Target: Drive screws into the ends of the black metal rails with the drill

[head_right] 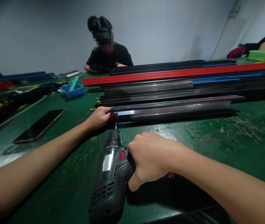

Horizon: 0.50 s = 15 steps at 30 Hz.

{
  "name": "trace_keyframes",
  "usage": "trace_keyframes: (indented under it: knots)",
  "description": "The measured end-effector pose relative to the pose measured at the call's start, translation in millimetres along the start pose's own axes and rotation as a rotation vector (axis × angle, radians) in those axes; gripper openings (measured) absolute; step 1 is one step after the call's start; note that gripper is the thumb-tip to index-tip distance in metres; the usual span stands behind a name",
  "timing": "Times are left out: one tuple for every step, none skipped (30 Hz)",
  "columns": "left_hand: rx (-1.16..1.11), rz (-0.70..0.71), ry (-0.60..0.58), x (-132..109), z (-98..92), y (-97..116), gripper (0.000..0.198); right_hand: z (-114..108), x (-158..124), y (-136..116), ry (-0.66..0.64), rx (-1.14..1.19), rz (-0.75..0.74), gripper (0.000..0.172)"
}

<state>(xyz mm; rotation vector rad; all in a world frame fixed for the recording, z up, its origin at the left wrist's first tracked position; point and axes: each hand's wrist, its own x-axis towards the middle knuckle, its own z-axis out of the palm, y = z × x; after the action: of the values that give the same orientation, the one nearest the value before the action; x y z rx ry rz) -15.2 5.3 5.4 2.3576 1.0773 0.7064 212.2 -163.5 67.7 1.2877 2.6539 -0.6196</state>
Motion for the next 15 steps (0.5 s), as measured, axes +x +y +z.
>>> trace_keyframes:
  knots:
    - [0.000, -0.003, 0.001, -0.1, 0.0, 0.1, 0.043, 0.0, 0.0, 0.0, -0.001, 0.001, 0.001, 0.053]
    - [-0.002, -0.004, 0.003, -0.3, 0.1, 0.2, 0.041, 0.0, -0.1, 0.0, -0.003, 0.002, 0.002, 0.053]
    - [-0.006, -0.005, 0.006, -0.4, 0.2, 0.4, 0.039, -0.1, -0.2, -0.1, -0.003, 0.003, 0.006, 0.052]
    - [-0.010, -0.005, 0.009, -0.5, 0.4, 0.5, 0.037, -0.2, -0.4, -0.2, -0.002, 0.003, 0.011, 0.052]
    - [-0.014, -0.006, 0.011, -0.5, 0.6, 0.7, 0.036, -0.3, -0.7, -0.4, 0.002, 0.003, 0.014, 0.051]
    - [-0.017, -0.008, 0.013, -0.5, 0.7, 0.9, 0.035, -0.3, -1.0, -0.6, 0.009, -0.001, 0.017, 0.050]
    - [-0.020, -0.010, 0.013, -0.5, 0.8, 1.2, 0.035, -0.4, -1.3, -0.7, 0.009, -0.006, 0.015, 0.050]
    - [-0.021, -0.013, 0.012, -0.5, 0.9, 1.5, 0.035, -0.4, -1.6, -0.8, 0.008, -0.011, 0.014, 0.049]
    - [-0.022, -0.016, 0.012, -0.6, 0.9, 1.8, 0.035, -0.4, -1.9, -0.9, 0.006, -0.015, 0.011, 0.049]
    - [-0.024, -0.017, 0.012, -0.6, 0.8, 2.1, 0.035, -0.4, -2.0, -0.9, 0.003, -0.017, 0.008, 0.049]
    - [-0.027, -0.018, 0.013, -0.6, 0.7, 2.3, 0.035, -0.3, -2.1, -0.9, 0.004, -0.019, 0.008, 0.050]
    - [-0.030, -0.018, 0.013, -0.6, 0.6, 2.6, 0.036, -0.3, -2.1, -0.9, 0.005, -0.017, 0.008, 0.050]
    - [-0.034, -0.019, 0.012, -0.6, 0.5, 2.9, 0.036, -0.2, -2.1, -0.8, 0.007, -0.015, 0.009, 0.050]
    - [-0.036, -0.019, 0.012, -0.6, 0.4, 3.1, 0.036, -0.2, -2.0, -0.8, 0.011, -0.013, 0.012, 0.049]
    - [-0.037, -0.020, 0.011, -0.6, 0.3, 3.2, 0.037, -0.1, -2.0, -0.8, 0.014, -0.009, 0.013, 0.048]
